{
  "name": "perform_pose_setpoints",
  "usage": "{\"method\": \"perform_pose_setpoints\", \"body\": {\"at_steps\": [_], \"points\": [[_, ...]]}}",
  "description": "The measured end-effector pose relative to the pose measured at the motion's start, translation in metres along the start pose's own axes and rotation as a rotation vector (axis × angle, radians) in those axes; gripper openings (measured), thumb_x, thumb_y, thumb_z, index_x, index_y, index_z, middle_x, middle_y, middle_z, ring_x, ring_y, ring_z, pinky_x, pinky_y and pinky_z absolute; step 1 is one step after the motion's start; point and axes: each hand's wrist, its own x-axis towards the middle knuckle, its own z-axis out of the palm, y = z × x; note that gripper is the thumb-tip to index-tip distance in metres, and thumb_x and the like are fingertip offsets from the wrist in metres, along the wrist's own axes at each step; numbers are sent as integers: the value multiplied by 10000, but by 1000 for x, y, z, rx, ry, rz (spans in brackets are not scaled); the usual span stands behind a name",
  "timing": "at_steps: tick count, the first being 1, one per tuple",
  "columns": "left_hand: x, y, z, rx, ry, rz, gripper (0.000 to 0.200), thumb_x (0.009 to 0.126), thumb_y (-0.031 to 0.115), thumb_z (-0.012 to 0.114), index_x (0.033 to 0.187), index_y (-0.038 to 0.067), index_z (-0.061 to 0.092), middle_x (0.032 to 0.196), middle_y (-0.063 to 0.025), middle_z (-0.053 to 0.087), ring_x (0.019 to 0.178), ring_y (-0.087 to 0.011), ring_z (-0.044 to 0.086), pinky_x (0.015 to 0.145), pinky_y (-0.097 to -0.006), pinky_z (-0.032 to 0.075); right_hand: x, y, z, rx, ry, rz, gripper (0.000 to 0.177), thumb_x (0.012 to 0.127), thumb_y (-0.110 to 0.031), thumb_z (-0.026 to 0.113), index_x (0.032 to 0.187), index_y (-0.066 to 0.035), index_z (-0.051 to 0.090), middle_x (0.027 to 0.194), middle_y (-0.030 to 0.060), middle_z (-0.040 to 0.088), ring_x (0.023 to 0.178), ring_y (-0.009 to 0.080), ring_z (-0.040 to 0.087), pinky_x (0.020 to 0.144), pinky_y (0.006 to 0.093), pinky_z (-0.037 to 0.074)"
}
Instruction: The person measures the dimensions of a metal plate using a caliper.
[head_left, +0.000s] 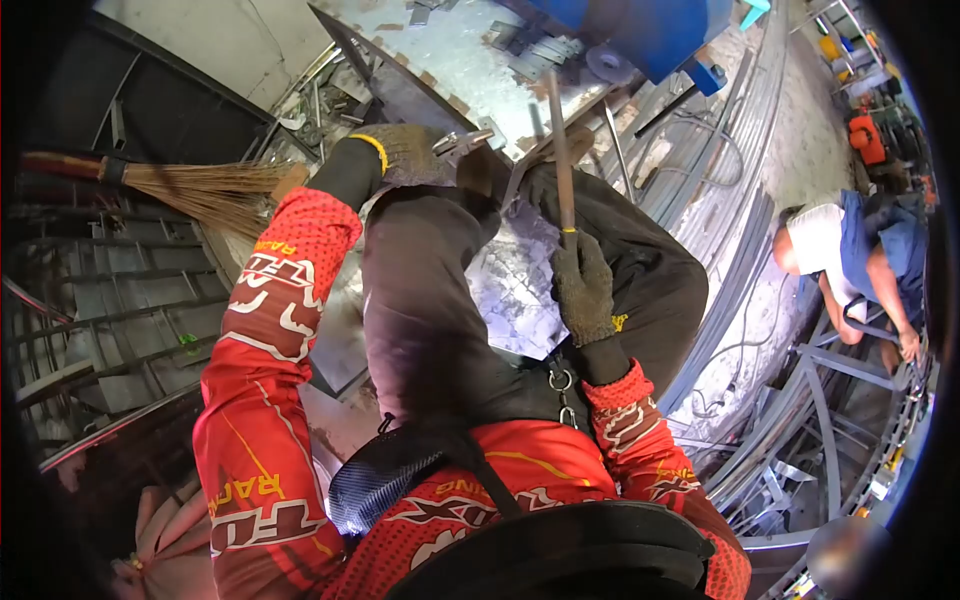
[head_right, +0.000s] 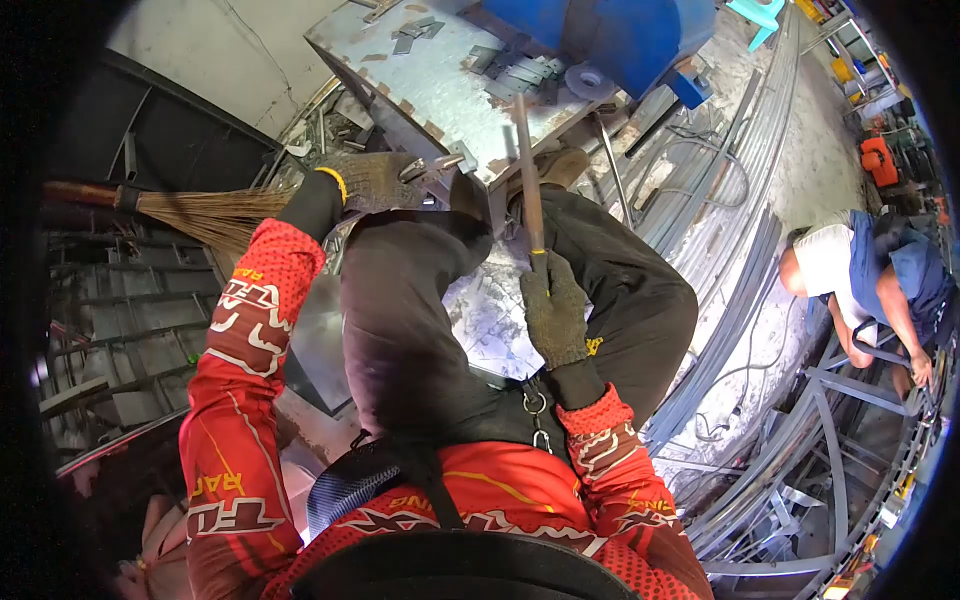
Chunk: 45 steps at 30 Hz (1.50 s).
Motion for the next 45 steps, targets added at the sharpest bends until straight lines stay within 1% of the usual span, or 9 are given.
{"method": "perform_pose_setpoints", "body": {"at_steps": [7,8,9,11,22,30,33,41,45], "points": [[-11,16,28,-793,-58,-180,528,949,362,715,1383,108,553,924,-118,676,771,-257,706,656,-380,610,-1,-7,-3,57,-38,154,341,992,-206,641,1239,27,618,887,198,665,776,283,667,701,418,513],[31,-30,100,-626,290,358,441,978,333,680,1326,97,549,836,-81,619,619,-208,652,506,-373,571,0,-6,-1,66,-34,152,341,992,-206,641,1239,27,618,887,198,665,776,283,667,701,418,513],[-15,33,62,-1215,46,-159,351,996,289,656,1259,90,536,774,-69,595,523,-207,600,469,-374,550,-1,-3,2,-12,-37,103,353,991,-218,638,1245,25,612,907,216,668,810,327,675,721,441,513],[2,30,107,-1212,129,-181,324,996,266,668,1219,78,527,733,-64,587,472,-198,573,433,-356,520,-1,-5,4,-94,-38,52,366,990,-231,635,1251,24,607,927,234,672,843,370,682,742,464,513],[2,78,135,-1551,223,-188,429,854,119,712,1237,62,529,726,-50,573,489,-177,563,443,-362,498,2,-23,19,-107,-193,80,347,1010,-274,625,1241,-16,602,924,276,679,884,467,689,717,536,502],[3,79,143,-1563,258,-166,385,883,104,663,1236,71,513,730,-66,550,483,-199,556,429,-382,483,59,-18,51,-767,-79,-545,300,1056,-247,548,1255,-27,598,934,240,652,808,394,696,587,516,500],[10,73,151,-1526,285,-141,302,895,103,635,1179,95,533,724,-74,552,481,-208,552,426,-382,477,48,-40,39,-487,-178,-52,233,1056,-207,548,1198,-31,601,932,217,647,741,381,681,544,507,487],[16,65,157,-1680,153,-153,258,944,117,624,1175,175,525,659,-27,510,416,-182,485,355,-375,419,57,-22,45,-456,-123,-161,236,1038,-179,562,1197,-8,597,991,216,619,737,382,676,557,495,499],[7,63,141,-1707,182,-148,367,849,49,685,1196,60,567,779,-23,577,632,-158,582,571,-308,486,65,-16,46,-666,-90,-678,214,1026,-131,550,1183,10,582,1028,209,599,775,404,680,585,492,505]]}}
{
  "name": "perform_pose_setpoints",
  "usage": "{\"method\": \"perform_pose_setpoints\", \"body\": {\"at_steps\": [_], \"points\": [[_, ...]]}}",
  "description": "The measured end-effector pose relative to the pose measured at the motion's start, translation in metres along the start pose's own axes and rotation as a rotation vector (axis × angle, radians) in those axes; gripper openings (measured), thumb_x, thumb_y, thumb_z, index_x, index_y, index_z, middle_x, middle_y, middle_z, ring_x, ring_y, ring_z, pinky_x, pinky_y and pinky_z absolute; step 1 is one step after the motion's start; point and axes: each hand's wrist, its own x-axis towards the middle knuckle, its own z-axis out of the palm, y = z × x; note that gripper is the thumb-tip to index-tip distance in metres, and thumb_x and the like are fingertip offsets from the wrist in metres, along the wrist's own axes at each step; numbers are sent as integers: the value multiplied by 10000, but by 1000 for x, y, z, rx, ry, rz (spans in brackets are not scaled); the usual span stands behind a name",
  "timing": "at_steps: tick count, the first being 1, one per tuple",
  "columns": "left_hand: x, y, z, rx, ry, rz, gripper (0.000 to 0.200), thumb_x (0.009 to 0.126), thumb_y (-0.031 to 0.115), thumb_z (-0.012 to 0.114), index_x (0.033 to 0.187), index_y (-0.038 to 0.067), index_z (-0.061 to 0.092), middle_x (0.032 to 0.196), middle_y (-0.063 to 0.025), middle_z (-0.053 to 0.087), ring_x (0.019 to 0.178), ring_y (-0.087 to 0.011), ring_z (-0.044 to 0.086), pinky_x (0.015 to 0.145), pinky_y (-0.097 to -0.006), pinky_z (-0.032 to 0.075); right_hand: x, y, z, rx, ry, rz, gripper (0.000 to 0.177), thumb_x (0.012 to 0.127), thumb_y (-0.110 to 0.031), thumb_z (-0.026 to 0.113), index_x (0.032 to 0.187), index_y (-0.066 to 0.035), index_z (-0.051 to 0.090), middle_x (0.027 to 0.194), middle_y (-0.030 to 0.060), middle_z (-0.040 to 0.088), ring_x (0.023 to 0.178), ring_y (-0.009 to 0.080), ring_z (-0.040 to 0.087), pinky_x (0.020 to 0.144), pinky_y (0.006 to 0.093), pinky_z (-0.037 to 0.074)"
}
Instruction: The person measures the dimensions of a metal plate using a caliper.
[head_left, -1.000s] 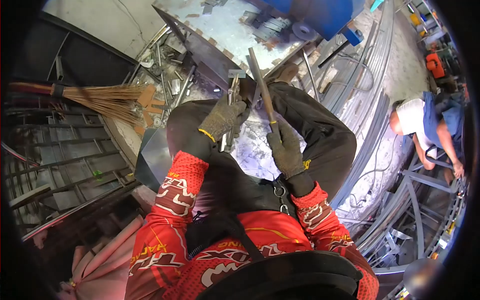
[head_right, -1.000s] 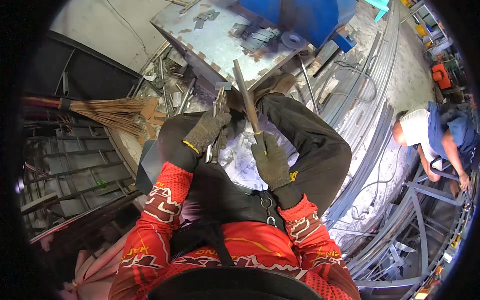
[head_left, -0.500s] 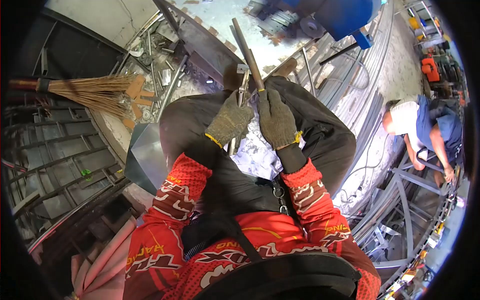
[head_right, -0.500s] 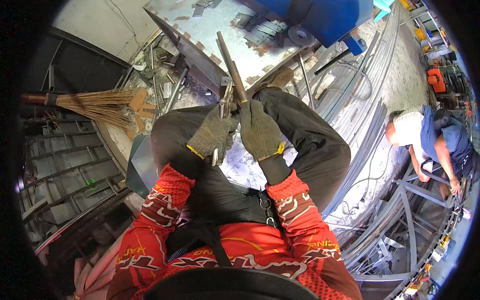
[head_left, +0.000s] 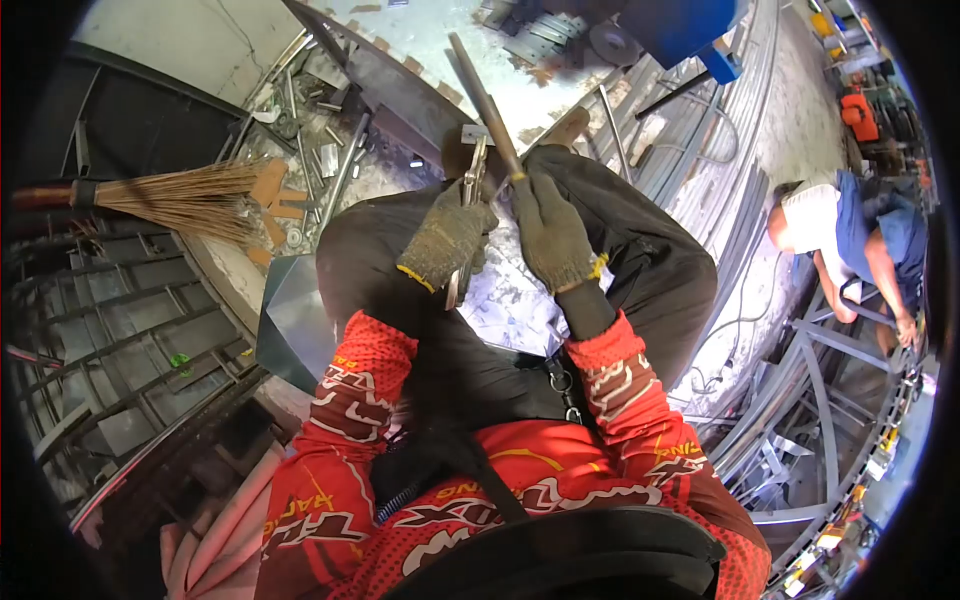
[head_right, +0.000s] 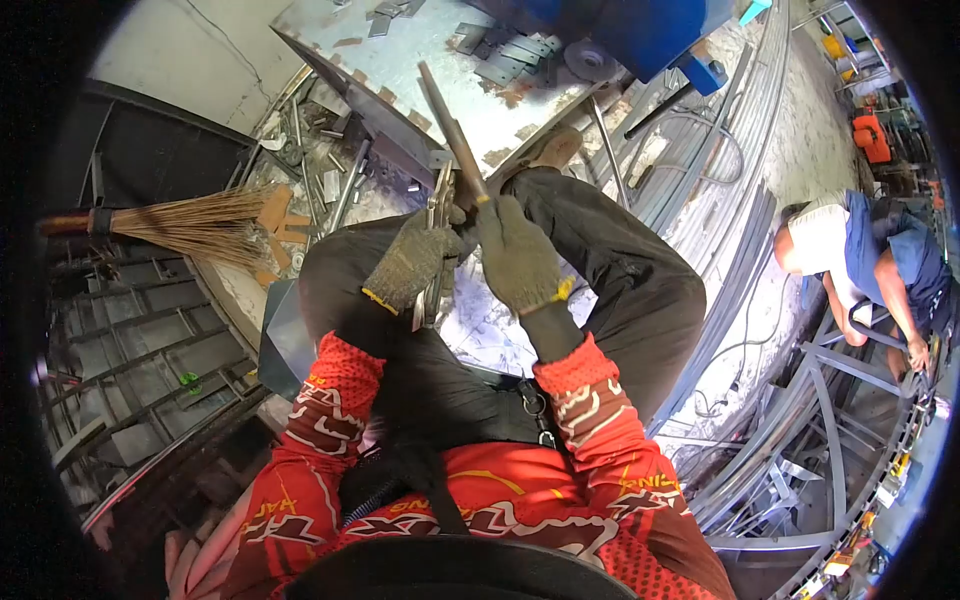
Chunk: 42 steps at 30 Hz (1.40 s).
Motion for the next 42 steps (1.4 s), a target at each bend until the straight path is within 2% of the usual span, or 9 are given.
{"method": "perform_pose_setpoints", "body": {"at_steps": [9,18,23,30,31,32,36,38,42], "points": [[-9,7,4,15,-12,-29,147,946,140,611,1073,152,536,683,-14,512,446,-168,486,382,-371,437,-64,-4,-55,537,55,775,250,1064,-244,555,1136,-11,610,847,240,640,737,417,643,662,472,487],[-11,-4,3,155,-21,49,186,917,124,622,1086,60,578,692,-34,556,442,-170,575,412,-326,537,-46,-17,-50,624,-41,766,267,1074,-282,562,1141,-28,607,791,216,642,720,390,669,634,473,487],[-9,-6,6,130,14,15,136,920,136,613,1022,83,540,660,-63,523,387,-214,516,366,-389,483,-24,-4,2,35,24,104,218,1057,-230,555,1116,-28,612,818,232,657,759,402,677,600,517,505],[-9,1,7,231,-73,-65,170,925,156,629,1055,75,555,688,-60,537,418,-213,529,368,-390,482,-11,-7,-17,541,-72,598,291,1078,-312,517,1096,-36,607,824,223,664,784,430,679,641,521,487],[2,-23,0,223,-78,95,214,925,170,638,1095,62,567,704,-65,538,436,-219,544,387,-385,494,-16,-11,-27,597,-102,693,246,1084,-239,524,1063,-11,616,775,49,561,697,125,532,629,334,441],[-2,-17,-1,216,-76,94,214,925,170,638,1095,62,567,704,-65,538,436,-219,544,387,-385,494,-19,-10,-28,594,-108,693,246,1084,-239,524,1063,-11,616,775,49,561,697,125,532,629,334,441],[-9,-1,2,278,-116,-20,250,931,165,633,1141,42,574,739,-105,569,490,-246,591,442,-411,526,-16,3,-21,616,-138,739,197,1069,-196,537,1042,-15,609,765,85,576,675,177,548,620,357,453],[-5,-7,-1,335,-101,6,256,935,162,630,1153,38,576,745,-115,573,510,-256,605,454,-421,526,-2,22,1,281,82,96,282,1069,-280,523,1072,-8,598,802,232,626,762,425,655,659,482,467],[-5,-7,-3,418,-116,129,262,940,163,639,1163,40,576,731,-111,560,538,-264,621,453,-437,505,3,22,4,423,77,232,262,1070,-244,517,1081,1,606,804,239,605,774,421,654,658,481,465]]}}
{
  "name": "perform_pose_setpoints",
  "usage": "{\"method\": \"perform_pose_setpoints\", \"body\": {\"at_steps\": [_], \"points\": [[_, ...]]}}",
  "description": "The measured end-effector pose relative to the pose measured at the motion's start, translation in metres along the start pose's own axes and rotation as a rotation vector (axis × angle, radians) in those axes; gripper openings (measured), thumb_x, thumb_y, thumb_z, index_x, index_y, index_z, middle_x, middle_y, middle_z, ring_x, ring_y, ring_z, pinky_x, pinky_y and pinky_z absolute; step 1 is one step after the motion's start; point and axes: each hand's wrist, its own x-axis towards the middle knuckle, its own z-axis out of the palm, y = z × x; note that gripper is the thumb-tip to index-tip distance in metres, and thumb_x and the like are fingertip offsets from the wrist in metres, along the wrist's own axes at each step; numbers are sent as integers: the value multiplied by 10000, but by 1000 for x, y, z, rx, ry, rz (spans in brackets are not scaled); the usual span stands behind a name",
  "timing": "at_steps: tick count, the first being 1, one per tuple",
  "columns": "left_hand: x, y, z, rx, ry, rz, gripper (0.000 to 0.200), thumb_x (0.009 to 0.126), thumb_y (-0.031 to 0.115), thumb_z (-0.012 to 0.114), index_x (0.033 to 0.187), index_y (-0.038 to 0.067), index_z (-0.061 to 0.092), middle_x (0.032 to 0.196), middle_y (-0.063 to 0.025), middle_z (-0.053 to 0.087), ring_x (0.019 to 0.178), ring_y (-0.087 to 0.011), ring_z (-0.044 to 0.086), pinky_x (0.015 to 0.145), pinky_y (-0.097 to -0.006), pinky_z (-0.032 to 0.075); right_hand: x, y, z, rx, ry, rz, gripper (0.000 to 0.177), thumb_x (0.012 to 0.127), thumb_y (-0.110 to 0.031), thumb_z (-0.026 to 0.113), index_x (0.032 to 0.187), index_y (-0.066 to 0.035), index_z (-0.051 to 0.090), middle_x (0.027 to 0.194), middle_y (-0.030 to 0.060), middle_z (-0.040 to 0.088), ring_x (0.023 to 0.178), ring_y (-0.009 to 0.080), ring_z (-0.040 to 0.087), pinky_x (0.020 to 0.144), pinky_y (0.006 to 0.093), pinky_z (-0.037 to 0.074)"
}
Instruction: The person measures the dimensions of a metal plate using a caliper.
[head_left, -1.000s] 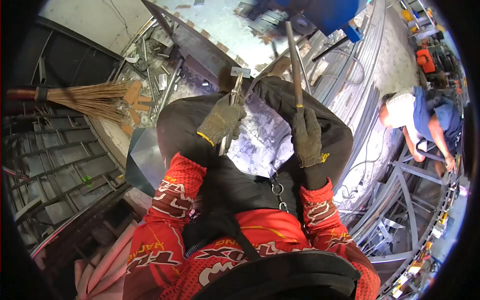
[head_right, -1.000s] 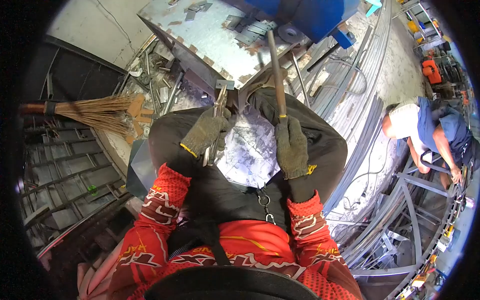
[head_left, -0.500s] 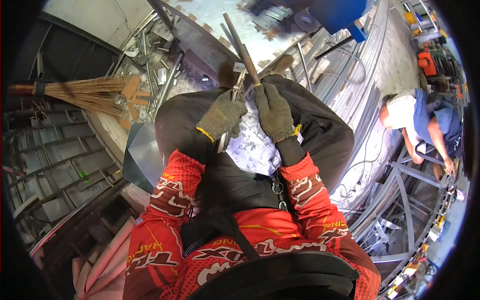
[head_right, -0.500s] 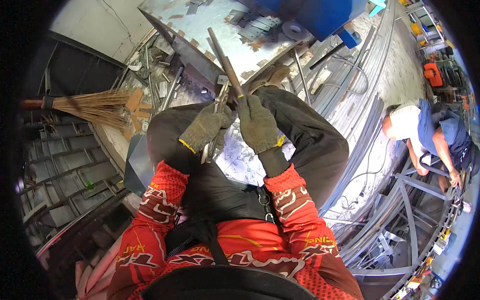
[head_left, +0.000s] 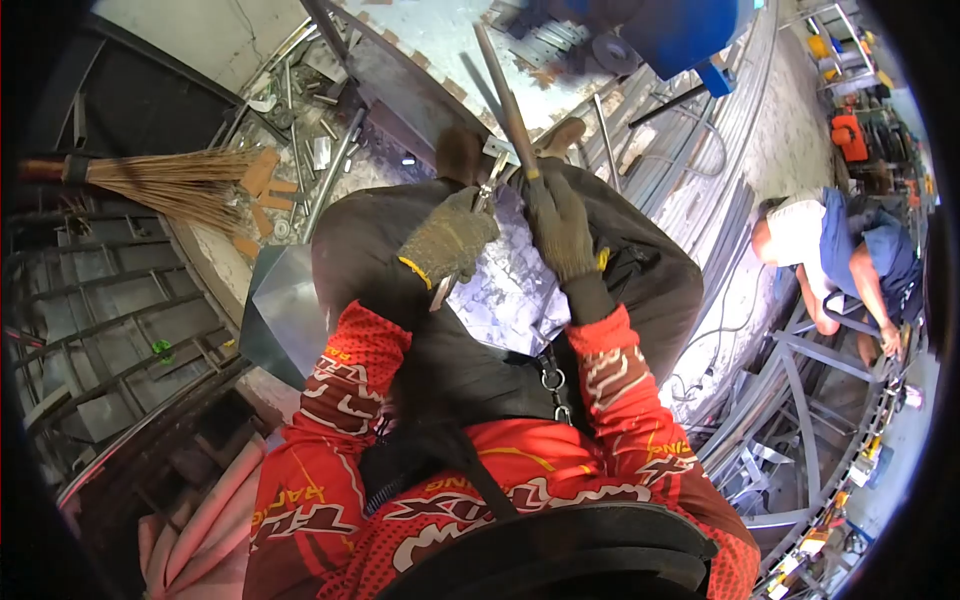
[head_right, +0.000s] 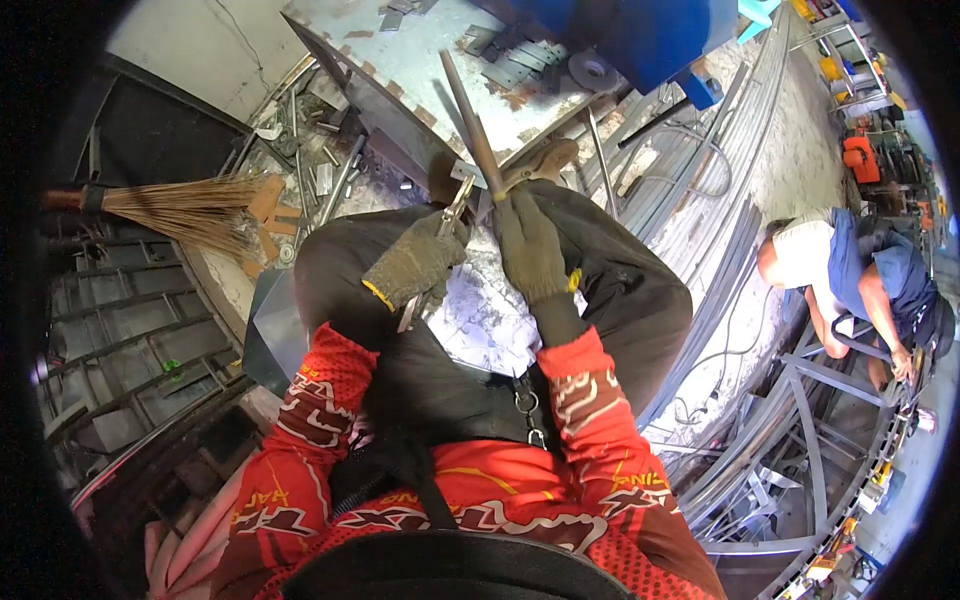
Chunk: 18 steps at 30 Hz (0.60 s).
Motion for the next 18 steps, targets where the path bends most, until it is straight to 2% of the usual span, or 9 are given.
{"method": "perform_pose_setpoints", "body": {"at_steps": [2,3,8,10,11,13,15,17,18], "points": [[2,6,-2,-101,-3,-103,267,940,166,646,1167,43,578,721,-101,552,546,-261,625,450,-438,504,-29,-5,-6,225,-50,486,256,1078,-279,543,1039,-37,615,713,13,528,637,108,533,563,314,424],[2,4,-2,-128,-4,-112,258,937,165,651,1156,50,578,708,-90,552,531,-247,617,442,-432,512,-39,1,-4,189,-53,301,273,1082,-283,530,1032,-31,620,711,28,532,640,117,509,582,318,425],[9,-3,-1,-244,2,-61,205,930,164,655,1099,82,573,667,-58,540,443,-202,553,393,-393,503,-20,15,-4,115,-67,315,301,1087,-296,521,999,-24,617,718,28,540,635,103,478,577,306,402],[9,3,-6,-161,41,-128,154,934,154,638,1053,93,563,639,-48,517,384,-185,496,355,-369,467,-15,13,-3,153,-103,349,262,1066,-247,523,996,-1,581,825,265,593,801,476,610,661,496,454],[11,-4,-6,-203,23,-65,122,940,141,619,1035,93,560,632,-44,507,373,-188,481,339,-375,451,-20,13,-4,159,-105,342,262,1066,-247,523,996,-1,581,825,265,593,801,476,610,661,496,454],[9,-2,-7,-241,15,-95,113,943,141,613,1033,95,561,626,-41,499,374,-191,481,337,-378,450,-43,19,-6,283,-131,430,327,1086,-310,523,975,-9,586,723,25,542,657,106,489,591,308,407],[3,8,-8,-258,20,-136,128,879,148,644,973,63,623,718,-28,575,516,-136,537,442,-309,488,-55,31,-4,200,-123,344,334,1081,-312,523,976,1,577,719,45,541,652,133,495,602,318,418],[1,9,-11,-241,0,-125,137,879,144,645,983,60,619,720,-29,576,507,-138,544,435,-302,491,-56,26,-7,115,-111,282,342,1076,-313,523,978,11,569,716,65,541,647,159,502,612,328,429],[1,10,-12,-222,-15,-102,146,879,141,646,993,56,615,721,-30,577,497,-140,550,428,-296,494,-31,8,-12,73,-139,315,324,1070,-284,514,1004,25,585,807,158,590,753,292,570,666,424,461]]}}
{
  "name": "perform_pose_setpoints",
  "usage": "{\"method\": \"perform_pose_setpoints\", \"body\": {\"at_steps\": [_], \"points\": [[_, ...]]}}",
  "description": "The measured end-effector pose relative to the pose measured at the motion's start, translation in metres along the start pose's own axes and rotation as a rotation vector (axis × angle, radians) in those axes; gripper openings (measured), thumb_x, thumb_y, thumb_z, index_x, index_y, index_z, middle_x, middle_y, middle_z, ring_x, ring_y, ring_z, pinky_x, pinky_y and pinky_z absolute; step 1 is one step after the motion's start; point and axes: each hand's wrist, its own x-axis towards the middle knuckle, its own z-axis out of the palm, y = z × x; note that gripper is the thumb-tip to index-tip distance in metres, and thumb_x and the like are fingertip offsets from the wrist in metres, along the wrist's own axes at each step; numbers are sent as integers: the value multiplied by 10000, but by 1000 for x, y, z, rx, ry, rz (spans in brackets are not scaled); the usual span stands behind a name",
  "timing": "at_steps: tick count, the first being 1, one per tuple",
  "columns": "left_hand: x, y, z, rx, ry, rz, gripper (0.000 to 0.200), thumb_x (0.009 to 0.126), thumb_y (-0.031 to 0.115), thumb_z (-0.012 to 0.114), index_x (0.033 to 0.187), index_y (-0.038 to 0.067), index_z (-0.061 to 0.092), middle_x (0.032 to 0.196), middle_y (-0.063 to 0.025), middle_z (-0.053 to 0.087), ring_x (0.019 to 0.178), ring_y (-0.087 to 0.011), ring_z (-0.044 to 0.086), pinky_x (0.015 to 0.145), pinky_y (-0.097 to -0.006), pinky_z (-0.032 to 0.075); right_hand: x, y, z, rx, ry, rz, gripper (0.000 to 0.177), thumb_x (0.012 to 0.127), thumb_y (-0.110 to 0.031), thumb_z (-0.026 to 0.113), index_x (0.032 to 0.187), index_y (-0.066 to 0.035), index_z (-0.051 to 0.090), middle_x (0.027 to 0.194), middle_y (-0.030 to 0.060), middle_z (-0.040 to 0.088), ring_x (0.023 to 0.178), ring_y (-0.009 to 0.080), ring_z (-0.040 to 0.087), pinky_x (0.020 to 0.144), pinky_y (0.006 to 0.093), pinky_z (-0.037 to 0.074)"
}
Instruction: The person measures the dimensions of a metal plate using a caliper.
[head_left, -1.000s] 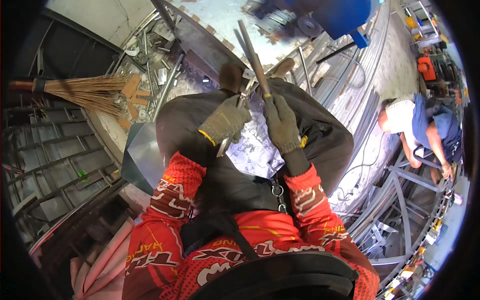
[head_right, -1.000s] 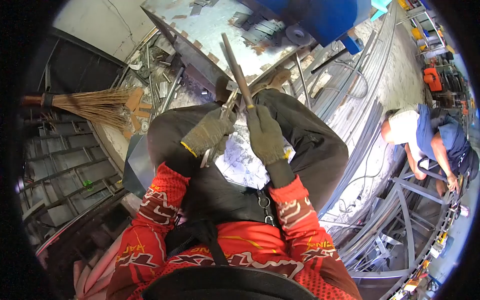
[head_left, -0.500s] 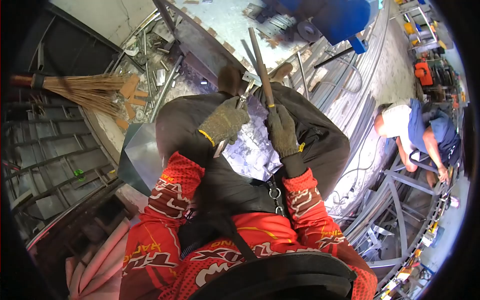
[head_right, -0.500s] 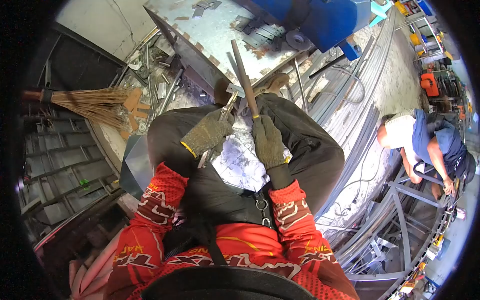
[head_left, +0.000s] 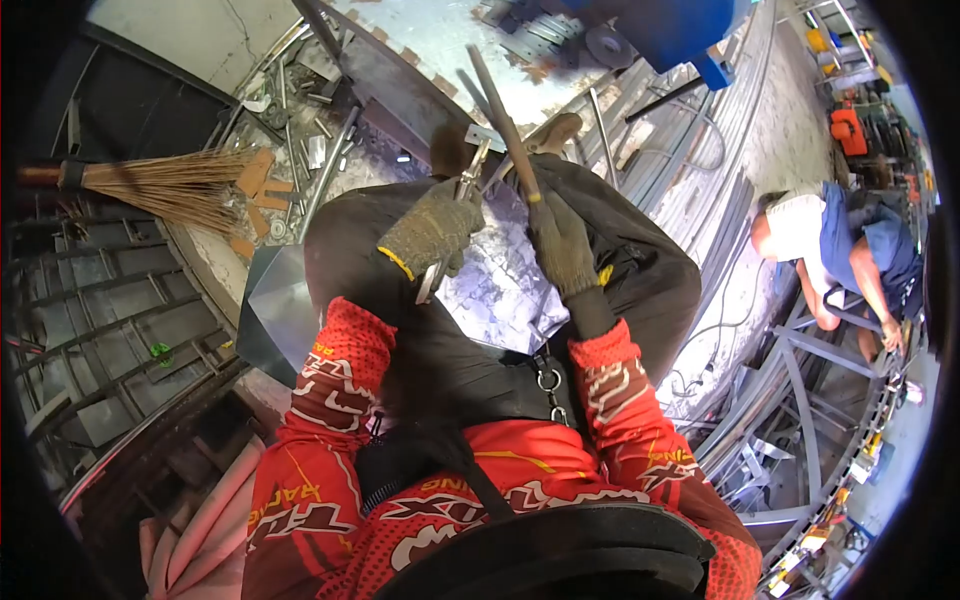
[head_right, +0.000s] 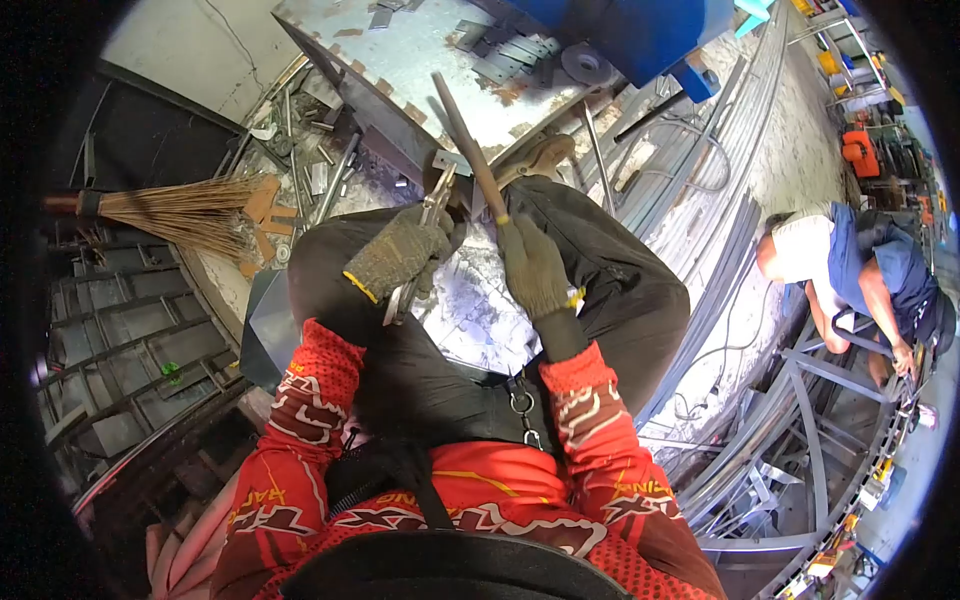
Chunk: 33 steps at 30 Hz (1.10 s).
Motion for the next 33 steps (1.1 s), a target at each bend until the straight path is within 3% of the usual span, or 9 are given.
{"method": "perform_pose_setpoints", "body": {"at_steps": [1,8,10,11,14,18,22,32,33], "points": [[-2,3,0,-16,6,-24,169,872,144,655,1008,54,610,717,-35,579,481,-153,563,410,-300,496,17,-14,-2,-42,-20,32,310,1064,-255,506,1030,38,601,897,251,638,859,424,639,720,519,494],[-2,13,1,55,-1,-87,188,869,136,646,1026,37,614,711,-49,575,463,-169,550,408,-317,507,-2,-12,-6,-170,-35,-159,398,1079,-328,462,1066,38,619,896,234,645,887,421,645,790,544,503],[5,3,-2,76,18,-36,193,873,132,646,1034,30,619,720,-55,584,473,-172,558,418,-320,516,-29,-15,-14,18,-104,305,319,1062,-270,509,1020,34,595,895,223,627,852,423,630,745,533,496],[6,1,-5,63,9,-8,195,876,135,646,1038,29,621,726,-57,591,472,-174,559,419,-323,517,-33,7,-12,-91,-103,41,315,1058,-273,521,1012,32,585,902,240,624,845,423,631,731,527,492],[0,10,1,78,15,-37,194,887,146,651,1044,35,623,736,-60,601,474,-176,566,416,-330,519,7,-25,-11,3,-125,168,286,1061,-261,519,1024,15,586,926,246,620,834,429,630,722,521,486],[-2,9,0,74,36,-36,188,900,147,627,1052,36,628,736,-64,606,479,-172,574,406,-338,521,36,-26,3,-163,31,-295,295,1066,-260,515,1020,20,593,908,267,622,842,437,625,730,516,480],[-2,15,4,108,62,-79,202,903,149,610,1067,32,627,728,-69,607,463,-169,566,393,-342,515,-33,-24,-12,21,-99,183,318,1074,-284,497,1056,13,610,921,263,648,881,436,644,754,500,496],[5,1,1,-16,80,-74,242,862,143,660,1071,33,610,725,-62,590,494,-180,571,391,-358,525,21,-28,-8,-266,-66,-228,212,1040,-173,503,1028,19,590,991,229,645,864,432,632,734,548,495],[7,0,-1,14,44,-76,246,865,154,659,1073,34,610,723,-62,588,492,-181,571,390,-357,525,7,-15,-4,-4,17,-162,381,1075,-344,498,917,-6,575,733,115,548,650,229,518,632,404,430]]}}
